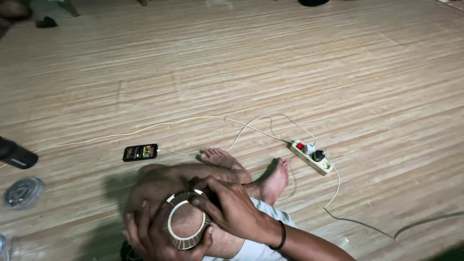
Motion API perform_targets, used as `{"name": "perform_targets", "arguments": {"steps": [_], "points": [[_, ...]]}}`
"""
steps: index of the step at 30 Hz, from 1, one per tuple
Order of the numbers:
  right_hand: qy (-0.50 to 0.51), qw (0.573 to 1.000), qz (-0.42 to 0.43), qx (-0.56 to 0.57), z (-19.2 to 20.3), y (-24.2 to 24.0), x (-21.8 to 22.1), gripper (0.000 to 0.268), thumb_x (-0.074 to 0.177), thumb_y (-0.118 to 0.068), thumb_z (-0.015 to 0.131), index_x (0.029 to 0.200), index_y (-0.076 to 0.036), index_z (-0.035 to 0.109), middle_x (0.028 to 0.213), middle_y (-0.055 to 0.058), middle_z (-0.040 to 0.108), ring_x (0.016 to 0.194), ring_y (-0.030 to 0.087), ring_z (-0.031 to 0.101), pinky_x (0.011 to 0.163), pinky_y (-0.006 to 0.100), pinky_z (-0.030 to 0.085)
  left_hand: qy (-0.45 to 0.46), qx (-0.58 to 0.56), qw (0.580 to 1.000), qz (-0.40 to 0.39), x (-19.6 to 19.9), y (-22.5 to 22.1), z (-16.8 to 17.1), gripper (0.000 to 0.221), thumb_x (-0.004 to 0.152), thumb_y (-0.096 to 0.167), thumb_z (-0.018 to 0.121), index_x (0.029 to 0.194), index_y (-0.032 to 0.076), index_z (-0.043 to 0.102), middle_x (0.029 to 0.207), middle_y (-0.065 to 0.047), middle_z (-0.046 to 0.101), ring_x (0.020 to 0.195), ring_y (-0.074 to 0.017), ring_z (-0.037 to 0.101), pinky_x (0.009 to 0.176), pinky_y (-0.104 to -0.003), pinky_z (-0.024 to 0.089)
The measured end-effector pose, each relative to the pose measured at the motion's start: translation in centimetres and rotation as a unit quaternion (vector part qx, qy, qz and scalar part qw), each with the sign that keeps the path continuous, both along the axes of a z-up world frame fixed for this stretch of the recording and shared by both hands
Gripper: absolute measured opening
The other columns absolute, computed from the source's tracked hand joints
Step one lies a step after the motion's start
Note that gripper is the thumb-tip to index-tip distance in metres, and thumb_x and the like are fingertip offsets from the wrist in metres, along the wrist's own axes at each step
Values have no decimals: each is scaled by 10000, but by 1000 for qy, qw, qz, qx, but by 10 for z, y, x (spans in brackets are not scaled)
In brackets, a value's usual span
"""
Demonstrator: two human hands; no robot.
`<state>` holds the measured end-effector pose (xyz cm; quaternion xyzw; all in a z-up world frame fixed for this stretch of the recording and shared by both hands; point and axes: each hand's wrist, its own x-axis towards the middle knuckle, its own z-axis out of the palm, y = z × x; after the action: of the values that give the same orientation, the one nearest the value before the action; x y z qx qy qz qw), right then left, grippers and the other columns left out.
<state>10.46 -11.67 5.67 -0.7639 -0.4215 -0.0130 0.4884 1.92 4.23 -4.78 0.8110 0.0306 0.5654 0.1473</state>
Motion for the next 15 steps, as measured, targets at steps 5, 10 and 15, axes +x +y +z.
{"name": "perform_targets", "arguments": {"steps": [5, 10, 15], "points": [[28, 999, -12, -12, -3, -5, -3, 251, 952, -187, 695, 1134, -38, 605, 833, 85, 663, 593, 194, 628, 517, 338, 512, -97, -11, 995, 6, 18, 0, -6, 907, 582, 733, 656, 1103, -10, 664, 1186, -251, 666, 1224, -438, 590, 1236, -645, 364], [-27, 997, 21, 65, 20, 15, 9, 293, 921, -155, 689, 1122, 46, 616, 1033, 167, 744, 790, 263, 726, 702, 345, 574, -37, -23, 999, 0, 6, -2, -1, 905, 629, 675, 680, 1201, -24, 618, 1295, -251, 627, 1329, -451, 523, 1293, -648, 286], [-32, 998, 50, 32, 27, 29, 16, 219, 925, -234, 712, 916, -33, 627, 795, 95, 685, 558, 219, 608, 549, 338, 498, -30, -6, 1000, 2, 0, 0, 0, 908, 671, 667, 671, 1213, -60, 612, 1276, -315, 627, 1273, -473, 559, 1287, -660, 310]]}}
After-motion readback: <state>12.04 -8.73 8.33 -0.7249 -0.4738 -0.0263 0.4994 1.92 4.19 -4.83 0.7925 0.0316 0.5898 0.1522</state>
